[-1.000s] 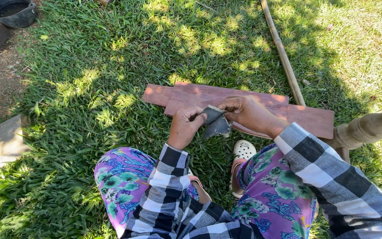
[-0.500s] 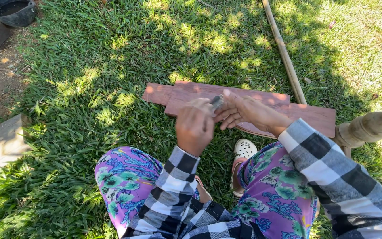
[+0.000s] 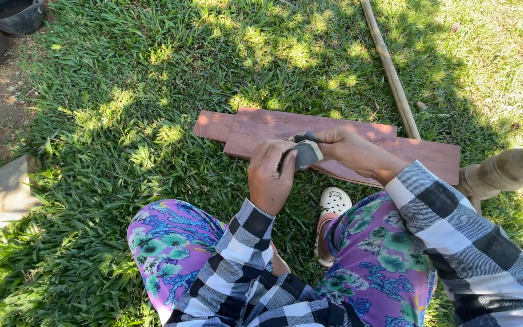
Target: Manually sanding wooden furniture components and planks using sandpaper in an outdoor setting.
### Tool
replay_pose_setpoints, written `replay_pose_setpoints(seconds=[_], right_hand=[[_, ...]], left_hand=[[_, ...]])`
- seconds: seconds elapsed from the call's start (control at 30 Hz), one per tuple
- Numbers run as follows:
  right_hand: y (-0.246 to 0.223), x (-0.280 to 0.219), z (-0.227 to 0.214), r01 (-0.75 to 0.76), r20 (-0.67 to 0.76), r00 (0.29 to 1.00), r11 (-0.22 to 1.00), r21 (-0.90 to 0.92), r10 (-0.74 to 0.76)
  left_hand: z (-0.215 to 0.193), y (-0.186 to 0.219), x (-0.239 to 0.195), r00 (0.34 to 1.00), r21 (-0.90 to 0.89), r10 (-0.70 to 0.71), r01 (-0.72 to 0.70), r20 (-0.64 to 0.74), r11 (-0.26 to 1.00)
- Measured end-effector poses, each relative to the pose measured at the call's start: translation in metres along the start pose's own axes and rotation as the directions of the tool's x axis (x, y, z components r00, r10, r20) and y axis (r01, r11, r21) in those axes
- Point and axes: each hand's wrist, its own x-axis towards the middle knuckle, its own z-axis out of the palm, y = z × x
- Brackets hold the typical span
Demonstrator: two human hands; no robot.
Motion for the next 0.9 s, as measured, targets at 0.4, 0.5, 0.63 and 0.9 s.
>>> replay_pose_setpoints(seconds=[0.4,0.5,0.63,0.9], right_hand=[[-0.02,-0.006,0.007,-0.136,0.23,0.968,0.98,0.145,0.101],[-0.013,-0.006,0.007,-0.037,0.259,0.966,0.994,0.099,0.01],[-0.006,-0.003,0.006,0.006,0.24,0.97,0.991,0.135,-0.039],[-0.005,-0.002,0.001,-0.032,0.168,0.985,0.998,0.047,0.024]], left_hand=[[0.001,-0.012,0.0,0.991,-0.069,-0.129,0.127,-0.026,0.99],[0.004,-0.018,-0.002,0.983,-0.163,-0.181,0.18,0.01,0.97],[0.005,-0.024,-0.003,0.957,-0.242,-0.281,0.288,0.065,0.927],[-0.005,-0.031,0.005,0.788,-0.678,-0.533,0.575,0.308,0.457]])
